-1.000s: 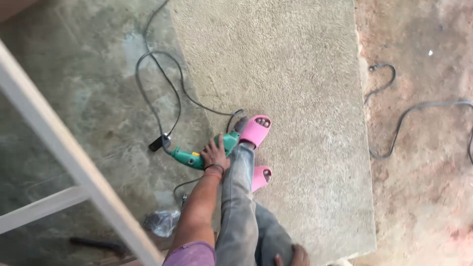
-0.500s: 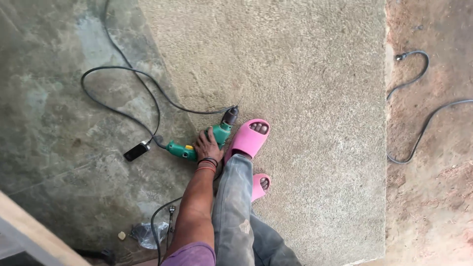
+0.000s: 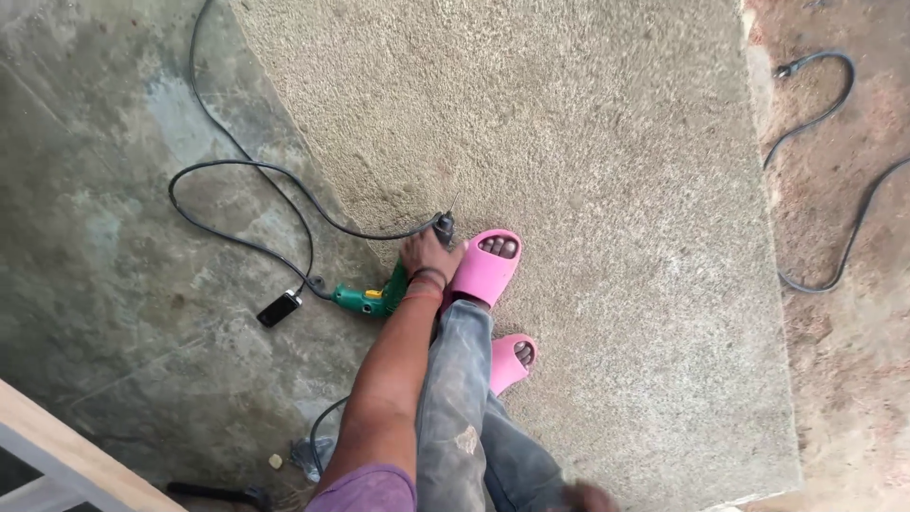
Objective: The person sits on the floor holding a power drill in one hand and an angle grinder in the other, grinding the drill bit to sharpen it, producing sparks. They then stand, carry the drill to a wooden frame, and drill into the wood frame.
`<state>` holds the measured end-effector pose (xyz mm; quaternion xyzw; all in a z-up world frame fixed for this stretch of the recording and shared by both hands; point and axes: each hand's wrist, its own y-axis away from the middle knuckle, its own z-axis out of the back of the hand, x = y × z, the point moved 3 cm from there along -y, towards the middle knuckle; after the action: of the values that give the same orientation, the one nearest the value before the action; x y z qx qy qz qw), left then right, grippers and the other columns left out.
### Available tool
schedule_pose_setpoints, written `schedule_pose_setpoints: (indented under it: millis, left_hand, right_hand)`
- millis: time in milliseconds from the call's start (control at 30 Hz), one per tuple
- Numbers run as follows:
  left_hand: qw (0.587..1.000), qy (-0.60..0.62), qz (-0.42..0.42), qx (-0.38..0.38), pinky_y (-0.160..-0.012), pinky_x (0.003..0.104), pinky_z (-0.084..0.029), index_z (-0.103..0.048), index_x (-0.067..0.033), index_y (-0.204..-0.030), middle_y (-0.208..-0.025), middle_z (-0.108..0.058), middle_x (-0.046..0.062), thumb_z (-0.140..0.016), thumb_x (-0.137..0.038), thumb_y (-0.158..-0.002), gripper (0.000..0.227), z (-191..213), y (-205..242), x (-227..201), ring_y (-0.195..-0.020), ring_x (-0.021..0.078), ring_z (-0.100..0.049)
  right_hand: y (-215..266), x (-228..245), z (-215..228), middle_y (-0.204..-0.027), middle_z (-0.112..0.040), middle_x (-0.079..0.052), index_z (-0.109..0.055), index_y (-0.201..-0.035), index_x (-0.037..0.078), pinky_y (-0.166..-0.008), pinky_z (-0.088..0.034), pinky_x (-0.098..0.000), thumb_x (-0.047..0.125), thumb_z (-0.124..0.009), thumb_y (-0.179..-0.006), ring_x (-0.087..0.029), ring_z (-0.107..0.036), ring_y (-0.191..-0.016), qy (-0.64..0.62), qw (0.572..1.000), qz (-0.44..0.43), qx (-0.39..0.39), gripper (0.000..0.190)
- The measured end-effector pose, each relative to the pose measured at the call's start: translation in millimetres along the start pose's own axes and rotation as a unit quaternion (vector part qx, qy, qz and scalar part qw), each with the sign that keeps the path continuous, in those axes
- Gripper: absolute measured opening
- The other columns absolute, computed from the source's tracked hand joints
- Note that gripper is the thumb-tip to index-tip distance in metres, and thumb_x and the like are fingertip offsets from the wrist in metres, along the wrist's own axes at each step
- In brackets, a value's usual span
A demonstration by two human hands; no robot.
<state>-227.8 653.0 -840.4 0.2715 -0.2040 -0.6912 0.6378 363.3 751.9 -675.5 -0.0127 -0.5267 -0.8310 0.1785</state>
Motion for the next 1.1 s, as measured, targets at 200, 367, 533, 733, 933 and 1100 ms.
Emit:
schedule_pose_setpoints:
  millis: [200,367,533,733,933,1100]
  left_hand:
    - [0.995,0.048,0.005,0.089,-0.099,0.052,-0.051,-0.060,-0.0076,-0.129,-0.121,-0.069,0.024,-0.073,-0.048,-0.084,0.061,-16,-23,20,-0.113,0.0435,-0.065]
    - [0.970,0.219,-0.106,-0.021,-0.081,0.049,-0.056,-0.055,-0.0020,-0.126,-0.099,-0.071,0.023,-0.076,-0.039,-0.080,0.062,71,35,14,-0.093,0.0415,-0.070]
    - [0.938,0.291,-0.185,-0.035,-0.074,0.042,-0.060,-0.057,-0.0030,-0.115,-0.090,-0.072,0.016,-0.080,-0.037,-0.084,0.051,213,145,-20,-0.084,0.0336,-0.075]
    - [0.892,0.400,-0.206,0.038,-0.080,0.037,-0.057,-0.054,-0.0030,-0.120,-0.094,-0.068,0.012,-0.075,-0.037,-0.090,0.050,401,300,-68,-0.086,0.0257,-0.068]
    - [0.825,0.353,-0.433,0.080,-0.098,0.039,-0.051,-0.062,-0.0026,-0.117,-0.123,-0.060,0.017,-0.074,-0.036,-0.094,0.043,562,415,-110,-0.114,0.0253,-0.060]
    - [0.576,0.504,-0.417,0.490,-0.118,0.041,-0.043,-0.072,-0.0007,-0.109,-0.141,-0.061,0.019,-0.077,-0.029,-0.099,0.031,576,468,-139,-0.135,0.0275,-0.057]
  right_hand:
    - [-91,298,100,-0.114,-0.077,-0.013,-0.068,-0.119,0.007,-0.092,-0.057,-0.0368,0.039,-0.077,-0.083,-0.024,-0.074,-0.108,-0.156,0.987,0.032,0.013,0.049]
    - [-134,389,62,-0.125,-0.067,-0.013,-0.053,-0.134,0.005,-0.099,-0.054,-0.0377,0.038,-0.083,-0.076,-0.025,-0.067,-0.115,-0.219,0.961,0.146,0.085,0.074]
    - [-80,482,118,-0.137,-0.060,-0.017,-0.048,-0.142,0.003,-0.110,-0.042,-0.0401,0.032,-0.088,-0.071,-0.027,-0.056,-0.130,-0.274,0.888,0.334,0.160,0.086]
    - [73,537,235,-0.138,-0.058,-0.012,-0.046,-0.144,0.003,-0.113,-0.040,-0.0384,0.030,-0.081,-0.074,-0.024,-0.053,-0.131,-0.358,0.789,0.433,0.250,0.083]
    - [253,515,325,-0.121,-0.068,-0.015,-0.058,-0.132,-0.002,-0.102,-0.050,-0.0391,0.040,-0.075,-0.080,-0.026,-0.065,-0.114,-0.413,0.759,0.292,0.410,0.069]
    - [335,509,349,-0.112,-0.073,-0.018,-0.058,-0.130,-0.004,-0.100,-0.055,-0.0405,0.036,-0.079,-0.075,-0.029,-0.073,-0.110,-0.472,0.659,0.229,0.539,0.072]
